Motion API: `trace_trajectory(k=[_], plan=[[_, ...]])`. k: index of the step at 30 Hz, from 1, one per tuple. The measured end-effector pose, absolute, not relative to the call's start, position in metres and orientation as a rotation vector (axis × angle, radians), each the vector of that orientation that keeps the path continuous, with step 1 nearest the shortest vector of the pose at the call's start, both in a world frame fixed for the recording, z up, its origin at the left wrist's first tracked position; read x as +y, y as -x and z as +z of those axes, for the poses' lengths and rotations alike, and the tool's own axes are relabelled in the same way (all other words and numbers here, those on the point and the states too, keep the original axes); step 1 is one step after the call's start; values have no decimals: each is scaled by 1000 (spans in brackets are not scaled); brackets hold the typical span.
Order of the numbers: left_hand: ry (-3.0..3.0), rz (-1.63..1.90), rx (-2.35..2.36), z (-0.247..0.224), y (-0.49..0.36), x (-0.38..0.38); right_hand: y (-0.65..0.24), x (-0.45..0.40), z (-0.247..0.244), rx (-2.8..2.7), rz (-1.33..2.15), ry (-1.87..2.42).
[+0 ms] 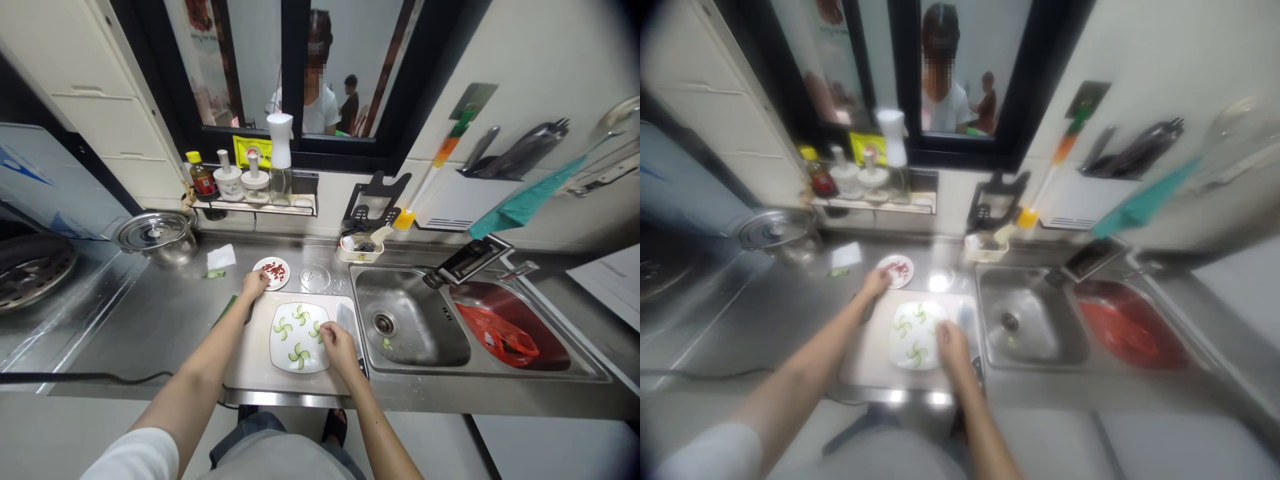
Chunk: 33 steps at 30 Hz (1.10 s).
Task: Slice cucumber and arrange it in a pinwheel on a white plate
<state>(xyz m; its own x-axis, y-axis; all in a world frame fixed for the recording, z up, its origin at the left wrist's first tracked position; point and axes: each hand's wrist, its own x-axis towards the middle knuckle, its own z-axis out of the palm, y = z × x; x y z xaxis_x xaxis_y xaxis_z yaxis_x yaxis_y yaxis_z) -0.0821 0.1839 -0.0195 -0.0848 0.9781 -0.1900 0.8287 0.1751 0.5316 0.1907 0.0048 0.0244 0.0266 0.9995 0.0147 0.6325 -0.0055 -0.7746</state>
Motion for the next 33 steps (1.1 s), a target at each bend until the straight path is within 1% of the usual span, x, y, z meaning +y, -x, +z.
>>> trace_trajectory(k=[5,16,19,23,28,33], plan=[[-1691,455,1828,-20,88,181,-186,8,25,-1665,779,1696],[-1602,662,1747,-14,85,175,-178,20,23,-1706,789,1667],[-1552,782,1679,-6,75,169,-172,30,30,-1738,759,1642],[-1430,1035,1416,11,60,155,-162,50,47,-1762,716,1618],[-1388,1080,1264,32,42,128,-150,68,66,-1772,683,1539],[-1384,1118,1202,41,30,104,-143,74,70,-1725,760,1454]])
